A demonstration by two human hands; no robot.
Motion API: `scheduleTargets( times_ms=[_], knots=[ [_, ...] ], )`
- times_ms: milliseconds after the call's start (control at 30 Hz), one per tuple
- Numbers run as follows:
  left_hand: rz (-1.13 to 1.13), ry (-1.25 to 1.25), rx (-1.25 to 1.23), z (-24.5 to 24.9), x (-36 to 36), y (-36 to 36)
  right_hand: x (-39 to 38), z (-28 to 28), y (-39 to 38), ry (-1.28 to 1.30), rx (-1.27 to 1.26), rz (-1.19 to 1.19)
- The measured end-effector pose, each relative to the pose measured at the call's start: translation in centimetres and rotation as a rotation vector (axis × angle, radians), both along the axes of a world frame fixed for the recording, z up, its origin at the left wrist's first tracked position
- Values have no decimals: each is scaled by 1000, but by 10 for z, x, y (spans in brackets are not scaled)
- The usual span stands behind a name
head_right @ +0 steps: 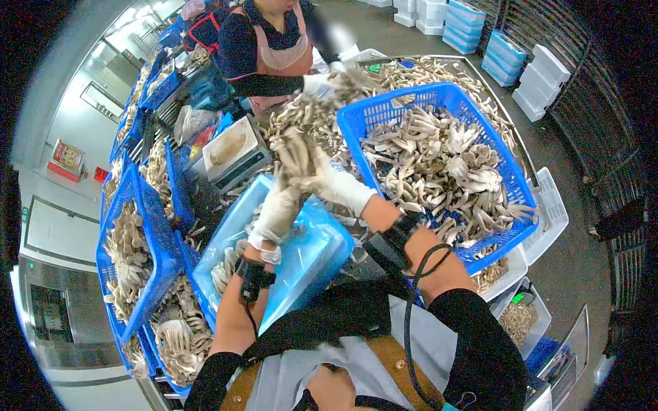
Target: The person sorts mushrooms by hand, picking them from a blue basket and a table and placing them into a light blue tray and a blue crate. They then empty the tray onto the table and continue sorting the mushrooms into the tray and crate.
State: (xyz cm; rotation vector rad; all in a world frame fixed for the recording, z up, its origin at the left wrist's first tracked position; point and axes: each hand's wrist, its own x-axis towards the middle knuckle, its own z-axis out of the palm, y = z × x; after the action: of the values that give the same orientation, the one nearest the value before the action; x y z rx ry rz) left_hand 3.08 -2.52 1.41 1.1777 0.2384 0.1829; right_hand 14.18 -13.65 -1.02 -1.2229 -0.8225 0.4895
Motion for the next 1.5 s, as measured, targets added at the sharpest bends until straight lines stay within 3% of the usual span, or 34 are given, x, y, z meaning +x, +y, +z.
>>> scheduleTargets(
  times_ms=[67,133,167,300,400,467,533,600,633,667,733,767,833,867,933,967,1067,1133,1167,1200,1267,1367,1467,1500],
  knots=[
    [19,151,444,31,3,-21,-2,9,2,230,154,44],
    [226,-87,875,21,14,-28,-4,24,-5,374,197,27],
    [240,-118,715,16,12,-35,-7,29,-11,420,197,-7],
    [255,-96,748,-12,28,-32,-6,19,-17,533,277,-89],
    [186,-53,850,14,24,-37,-3,14,-20,582,343,-156],
    [149,-42,762,23,27,-39,16,-21,-19,613,347,-147],
    [160,-44,973,16,32,-38,31,-37,-21,652,228,-160],
    [158,-78,976,14,31,-46,28,-33,-20,761,375,-224],
    [186,-124,896,4,33,-49,34,-32,-27,788,344,-264],
    [212,-168,811,-8,33,-53,40,-31,-25,888,471,-275],
    [189,-86,629,-15,26,-57,23,6,-39,773,426,-377],
    [168,-23,580,-29,27,-54,36,-9,-41,551,301,-608],
    [31,154,524,-46,18,-44,39,-2,-36,358,398,-695],
    [-20,261,522,-47,7,-43,38,8,-39,441,265,-702],
    [-35,220,777,-40,-4,-36,30,22,-36,412,176,-571],
    [-62,145,854,-42,-16,-31,29,17,-29,546,210,-473],
    [-255,-64,815,28,-100,-18,25,-3,-17,656,228,-129],
    [-295,-72,838,25,-165,-8,-5,-3,9,590,138,-35],
    [-306,6,822,24,-194,-3,-25,2,16,430,-62,-110],
    [-318,82,808,23,-222,1,-38,-8,19,414,21,49],
    [-157,223,858,10,-270,6,-64,-7,29,530,-93,191],
    [168,339,557,2,-316,16,-88,22,55,459,-235,275],
    [512,455,457,7,-332,39,-113,46,75,308,-223,352],
    [575,448,708,4,-335,48,-124,56,83,459,-232,459]
  ],
)
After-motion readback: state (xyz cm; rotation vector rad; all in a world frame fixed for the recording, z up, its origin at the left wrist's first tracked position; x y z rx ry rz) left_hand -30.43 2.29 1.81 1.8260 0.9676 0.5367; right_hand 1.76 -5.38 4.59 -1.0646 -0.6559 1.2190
